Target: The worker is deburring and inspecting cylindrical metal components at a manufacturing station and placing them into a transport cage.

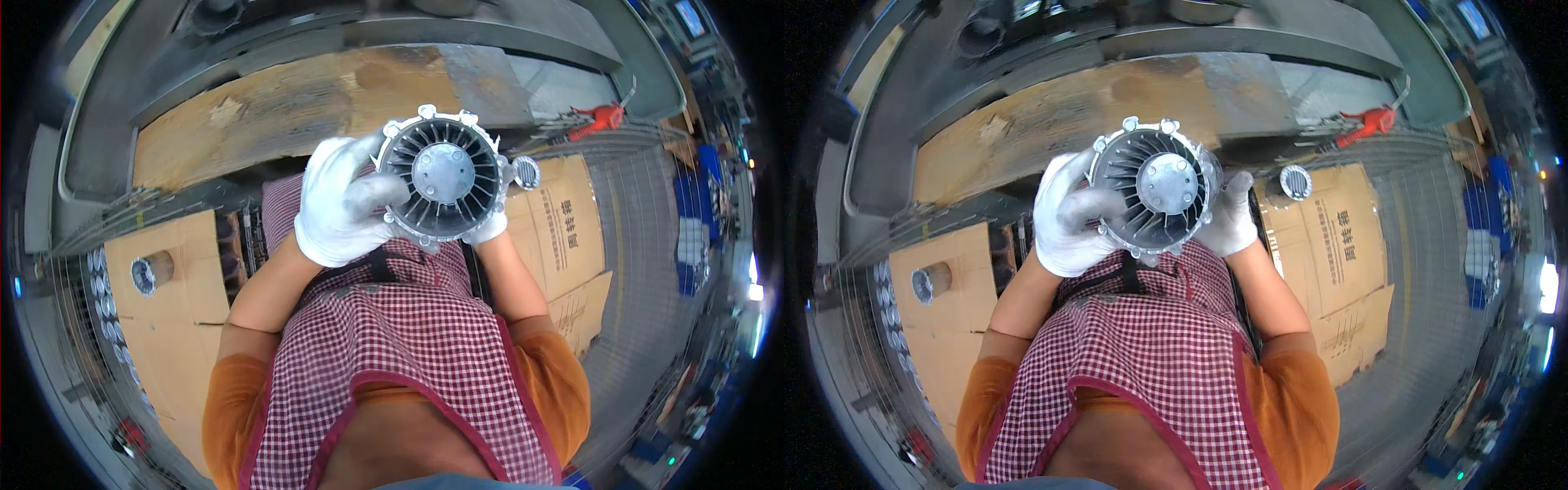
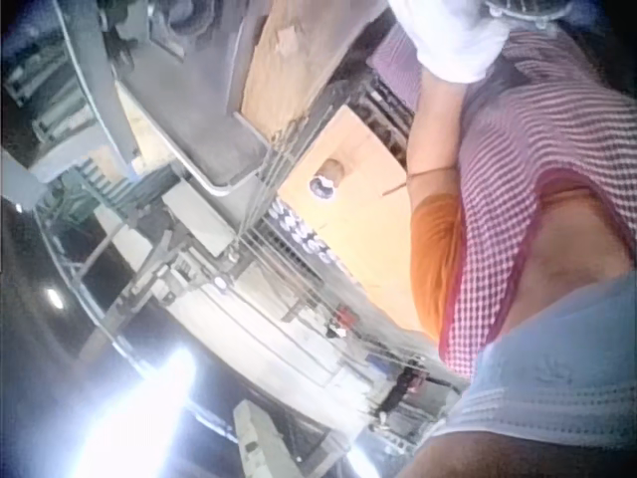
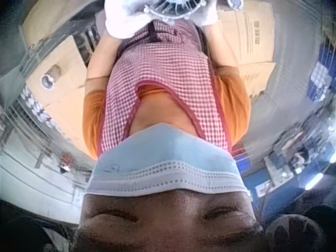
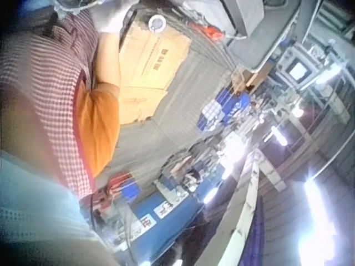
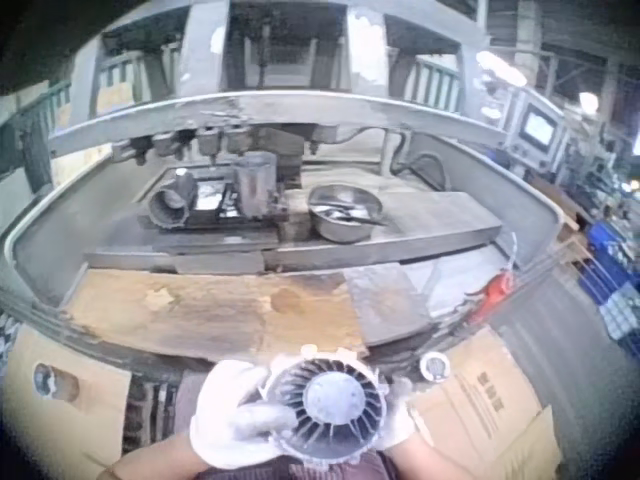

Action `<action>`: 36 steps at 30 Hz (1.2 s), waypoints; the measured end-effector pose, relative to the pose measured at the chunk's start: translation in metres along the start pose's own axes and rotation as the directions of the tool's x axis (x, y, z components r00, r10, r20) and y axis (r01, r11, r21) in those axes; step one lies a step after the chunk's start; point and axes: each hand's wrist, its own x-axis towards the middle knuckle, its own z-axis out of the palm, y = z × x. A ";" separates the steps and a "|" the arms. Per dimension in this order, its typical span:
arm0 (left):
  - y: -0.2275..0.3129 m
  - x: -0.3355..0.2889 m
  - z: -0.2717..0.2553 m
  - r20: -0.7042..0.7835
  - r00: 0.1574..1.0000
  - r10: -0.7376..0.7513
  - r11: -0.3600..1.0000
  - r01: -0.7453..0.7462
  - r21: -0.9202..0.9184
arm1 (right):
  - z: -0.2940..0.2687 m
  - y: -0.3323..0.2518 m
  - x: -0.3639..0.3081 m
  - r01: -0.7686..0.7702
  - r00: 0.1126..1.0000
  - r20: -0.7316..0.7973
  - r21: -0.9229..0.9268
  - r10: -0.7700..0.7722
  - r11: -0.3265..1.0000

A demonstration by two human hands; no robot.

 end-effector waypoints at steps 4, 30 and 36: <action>0.012 0.021 0.024 0.217 0.969 -0.115 0.966 0.160 -0.202 | -0.023 -0.007 -0.018 0.102 0.984 -0.150 0.040 -0.095 0.994; -0.156 -0.040 0.020 -0.076 0.731 -0.678 0.457 0.501 0.735 | -0.302 -0.122 -0.069 -0.902 0.423 -0.720 -0.394 -0.549 -0.178; -0.155 -0.038 0.010 -0.119 0.775 -0.621 0.467 0.488 0.737 | -0.289 -0.104 -0.069 -0.895 0.418 -0.614 -0.403 -0.669 -0.189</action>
